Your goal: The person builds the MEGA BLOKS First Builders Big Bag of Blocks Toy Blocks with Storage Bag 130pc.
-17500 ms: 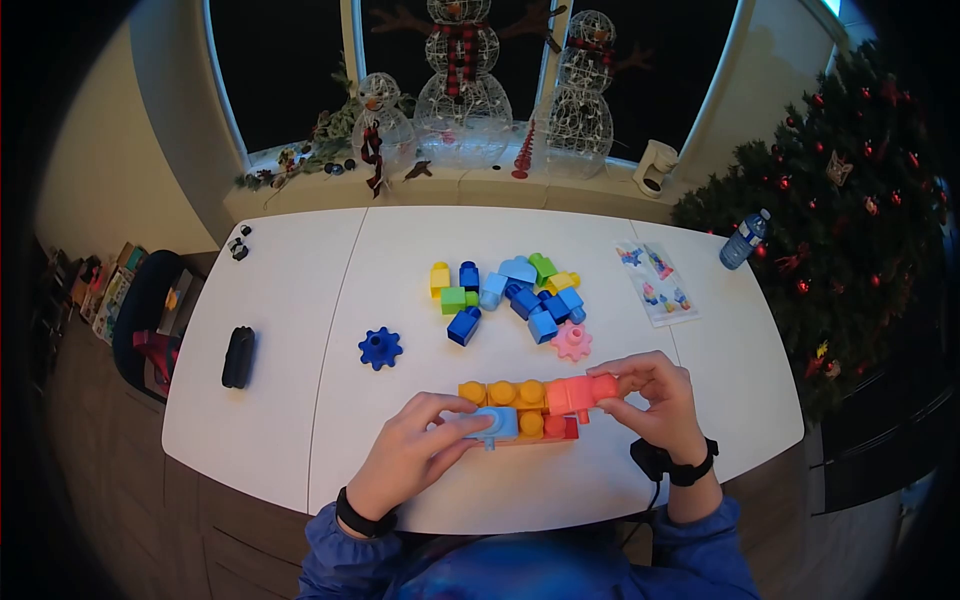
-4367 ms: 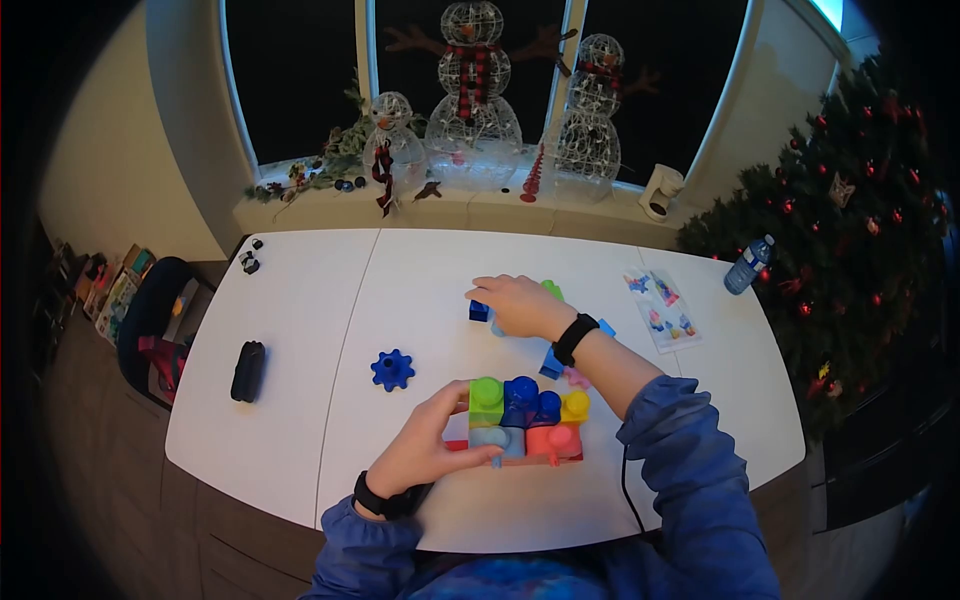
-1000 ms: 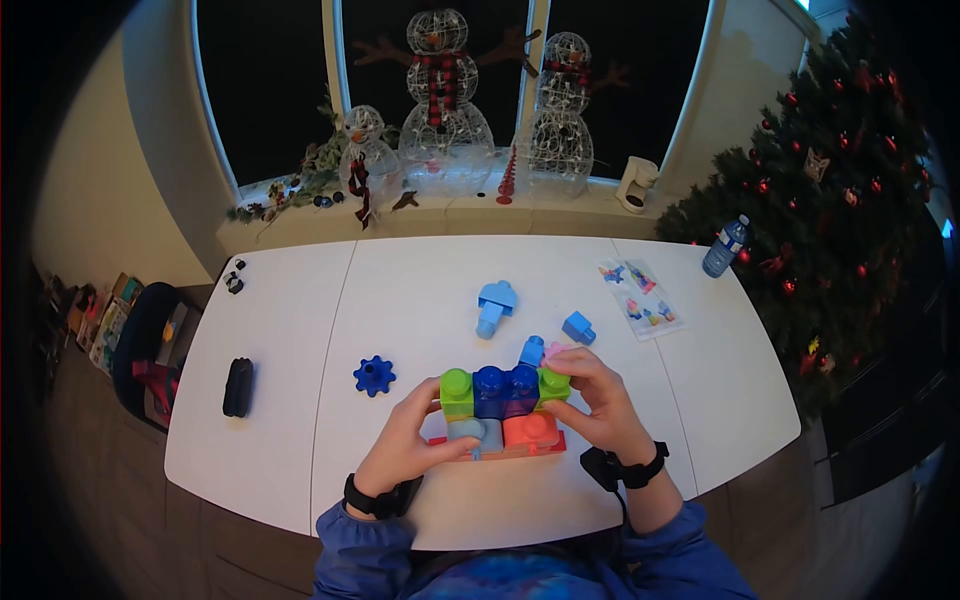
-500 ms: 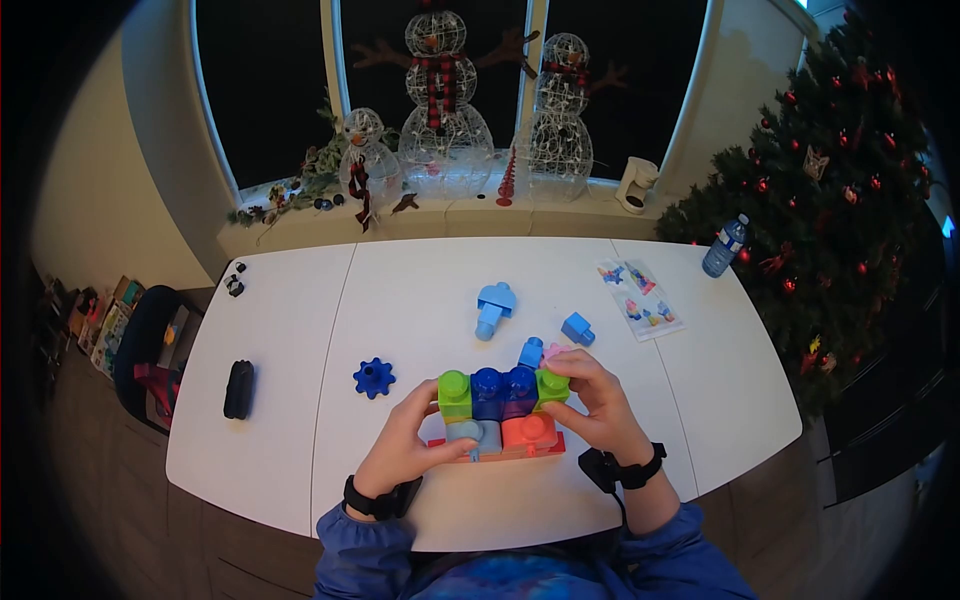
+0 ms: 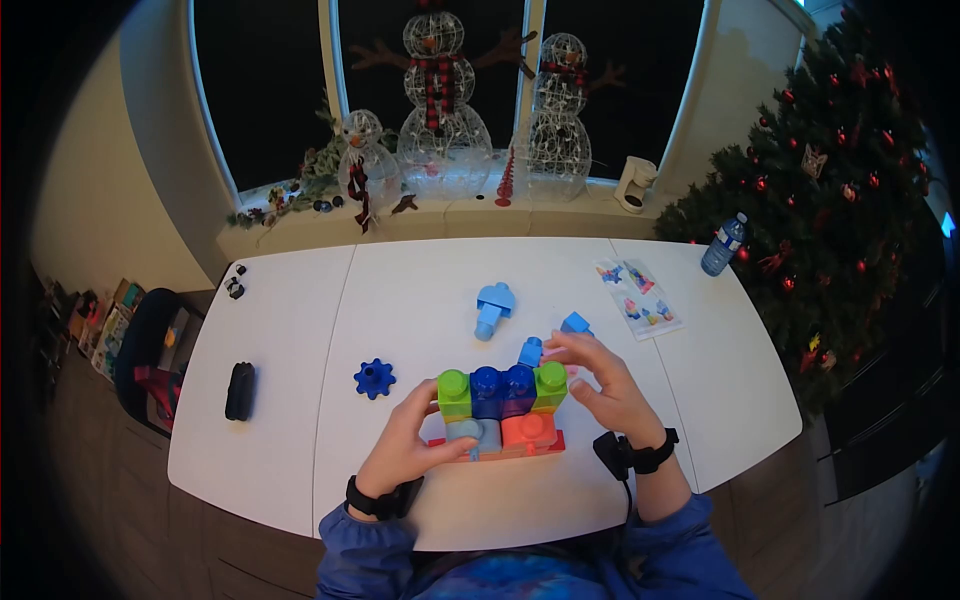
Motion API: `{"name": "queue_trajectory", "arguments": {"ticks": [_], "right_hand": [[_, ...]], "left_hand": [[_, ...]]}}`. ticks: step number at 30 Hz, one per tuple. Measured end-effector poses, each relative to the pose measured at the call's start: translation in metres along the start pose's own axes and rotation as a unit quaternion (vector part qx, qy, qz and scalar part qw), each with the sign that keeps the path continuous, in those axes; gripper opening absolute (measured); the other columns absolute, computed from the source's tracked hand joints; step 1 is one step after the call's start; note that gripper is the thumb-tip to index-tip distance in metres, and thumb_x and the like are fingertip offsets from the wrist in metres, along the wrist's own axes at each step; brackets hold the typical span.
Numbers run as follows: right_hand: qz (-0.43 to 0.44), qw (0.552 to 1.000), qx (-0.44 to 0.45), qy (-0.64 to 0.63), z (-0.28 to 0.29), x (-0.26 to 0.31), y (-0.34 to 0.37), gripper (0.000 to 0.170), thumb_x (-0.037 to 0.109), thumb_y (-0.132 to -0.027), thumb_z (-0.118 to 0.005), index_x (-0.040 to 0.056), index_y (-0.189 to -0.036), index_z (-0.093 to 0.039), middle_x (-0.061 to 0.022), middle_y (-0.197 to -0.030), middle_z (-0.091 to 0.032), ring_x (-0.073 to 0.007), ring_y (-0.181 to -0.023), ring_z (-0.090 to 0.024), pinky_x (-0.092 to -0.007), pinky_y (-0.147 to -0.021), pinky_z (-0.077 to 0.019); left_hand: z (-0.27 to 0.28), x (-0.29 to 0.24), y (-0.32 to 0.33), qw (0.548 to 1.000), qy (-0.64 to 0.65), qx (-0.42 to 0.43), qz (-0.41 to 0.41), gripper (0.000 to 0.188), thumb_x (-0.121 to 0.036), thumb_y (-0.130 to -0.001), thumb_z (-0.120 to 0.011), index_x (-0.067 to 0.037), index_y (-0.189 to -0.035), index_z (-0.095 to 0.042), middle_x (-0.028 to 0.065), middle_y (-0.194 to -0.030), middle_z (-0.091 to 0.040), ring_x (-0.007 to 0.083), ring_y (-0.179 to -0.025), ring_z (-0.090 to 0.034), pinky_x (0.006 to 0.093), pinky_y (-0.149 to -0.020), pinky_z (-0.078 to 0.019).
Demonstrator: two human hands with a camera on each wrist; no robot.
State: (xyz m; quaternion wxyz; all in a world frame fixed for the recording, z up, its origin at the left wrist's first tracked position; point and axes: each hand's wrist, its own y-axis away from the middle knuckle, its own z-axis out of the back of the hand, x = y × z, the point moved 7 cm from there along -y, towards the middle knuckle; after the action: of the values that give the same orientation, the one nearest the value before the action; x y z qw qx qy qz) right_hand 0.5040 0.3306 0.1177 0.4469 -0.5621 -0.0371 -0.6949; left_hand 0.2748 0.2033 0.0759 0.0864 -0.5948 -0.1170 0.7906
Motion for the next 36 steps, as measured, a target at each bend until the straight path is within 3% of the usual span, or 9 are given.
{"name": "queue_trajectory", "arguments": {"ticks": [4,5,8,14,17,20,26,29,36], "right_hand": [[-0.071,0.965,-0.076,0.242,0.037,-0.036,-0.021,0.067,0.022,-0.096,-0.074,0.0093,-0.155,-0.044,-0.0219,-0.141,-0.057,-0.0349,-0.12,-0.066,-0.043,-0.102,-0.0533],[-0.064,0.947,-0.076,0.305,0.044,-0.06,-0.021,0.073,0.021,-0.093,-0.076,0.0119,-0.156,-0.041,-0.0234,-0.136,-0.058,-0.0415,-0.113,-0.067,-0.045,-0.098,-0.0549],[-0.156,0.898,-0.001,0.412,0.046,-0.107,-0.025,0.067,0.018,-0.089,-0.077,0.0124,-0.148,-0.047,-0.0212,-0.129,-0.06,-0.0425,-0.108,-0.067,-0.0477,-0.092,-0.0563],[-0.085,0.925,-0.032,0.368,0.046,-0.129,-0.035,0.05,0.008,-0.083,-0.075,0.011,-0.129,-0.056,-0.0162,-0.114,-0.063,-0.038,-0.097,-0.07,-0.0464,-0.08,-0.0576],[-0.104,0.966,-0.098,0.214,0.047,-0.068,-0.051,0.046,0.006,-0.082,-0.075,0.0097,-0.125,-0.059,-0.0124,-0.107,-0.065,-0.0292,-0.09,-0.069,-0.0386,-0.077,-0.0568],[0.005,0.984,-0.107,0.14,0.038,0.001,-0.065,0.044,0.007,-0.082,-0.078,0.0071,-0.123,-0.061,-0.0103,-0.105,-0.066,-0.0231,-0.087,-0.066,-0.0324,-0.077,-0.0548],[0.107,0.981,0.082,0.137,-0.011,0.102,-0.073,0.044,0.014,-0.087,-0.082,0.0058,-0.126,-0.065,-0.0101,-0.105,-0.069,-0.0243,-0.089,-0.066,-0.0351,-0.078,-0.0539],[0.163,0.967,0.107,0.161,-0.036,0.099,-0.067,0.045,0.019,-0.088,-0.082,0.0087,-0.129,-0.066,-0.011,-0.102,-0.068,-0.0285,-0.091,-0.066,-0.0386,-0.08,-0.0536],[0.122,0.968,0.117,0.186,-0.048,0.092,-0.059,0.048,0.022,-0.091,-0.077,0.0099,-0.136,-0.065,-0.013,-0.102,-0.068,-0.0341,-0.096,-0.065,-0.0414,-0.087,-0.0534]], "left_hand": [[0.0,0.0,-0.001,1.0,-0.009,0.0,-0.01,0.072,-0.02,-0.083,-0.089,-0.003,-0.143,-0.053,0.0125,-0.13,-0.066,0.0261,-0.12,-0.066,0.043,-0.109,-0.0497],[-0.001,0.001,-0.001,1.0,-0.006,0.001,-0.009,0.072,-0.02,-0.083,-0.088,-0.003,-0.143,-0.053,0.0124,-0.131,-0.066,0.0262,-0.121,-0.065,0.043,-0.109,-0.0497],[0.0,0.002,0.0,1.0,0.0,-0.001,-0.004,0.072,-0.02,-0.083,-0.088,-0.003,-0.143,-0.052,0.0124,-0.131,-0.065,0.0263,-0.122,-0.065,0.0429,-0.109,-0.0497],[0.001,0.0,0.0,1.0,-0.001,0.001,0.001,0.073,-0.018,-0.084,-0.088,-0.001,-0.145,-0.051,0.0116,-0.133,-0.063,0.0245,-0.123,-0.063,0.0416,-0.111,-0.0477],[0.0,0.003,0.0,1.0,-0.006,0.018,0.014,0.076,-0.014,-0.084,-0.087,0.0,-0.148,-0.048,0.0088,-0.136,-0.06,0.0206,-0.124,-0.059,0.0394,-0.114,-0.0438],[0.0,0.001,0.0,1.0,-0.007,0.017,0.007,0.076,-0.014,-0.084,-0.087,0.0,-0.148,-0.049,0.0084,-0.133,-0.06,0.0202,-0.123,-0.059,0.0388,-0.114,-0.0443],[-0.001,-0.001,0.0,1.0,-0.004,0.009,0.004,0.073,-0.016,-0.083,-0.087,-0.001,-0.145,-0.051,0.0096,-0.13,-0.062,0.0218,-0.122,-0.061,0.0391,-0.112,-0.0463],[0.0,-0.002,0.0,1.0,0.002,-0.002,-0.007,0.069,-0.02,-0.083,-0.088,-0.001,-0.14,-0.054,0.0136,-0.128,-0.064,0.0268,-0.121,-0.064,0.0419,-0.11,-0.0495],[0.0,-0.004,0.0,1.0,-0.003,0.0,-0.003,0.069,-0.021,-0.083,-0.088,0.0,-0.14,-0.054,0.0138,-0.127,-0.065,0.0267,-0.121,-0.064,0.0422,-0.11,-0.0495]]}}
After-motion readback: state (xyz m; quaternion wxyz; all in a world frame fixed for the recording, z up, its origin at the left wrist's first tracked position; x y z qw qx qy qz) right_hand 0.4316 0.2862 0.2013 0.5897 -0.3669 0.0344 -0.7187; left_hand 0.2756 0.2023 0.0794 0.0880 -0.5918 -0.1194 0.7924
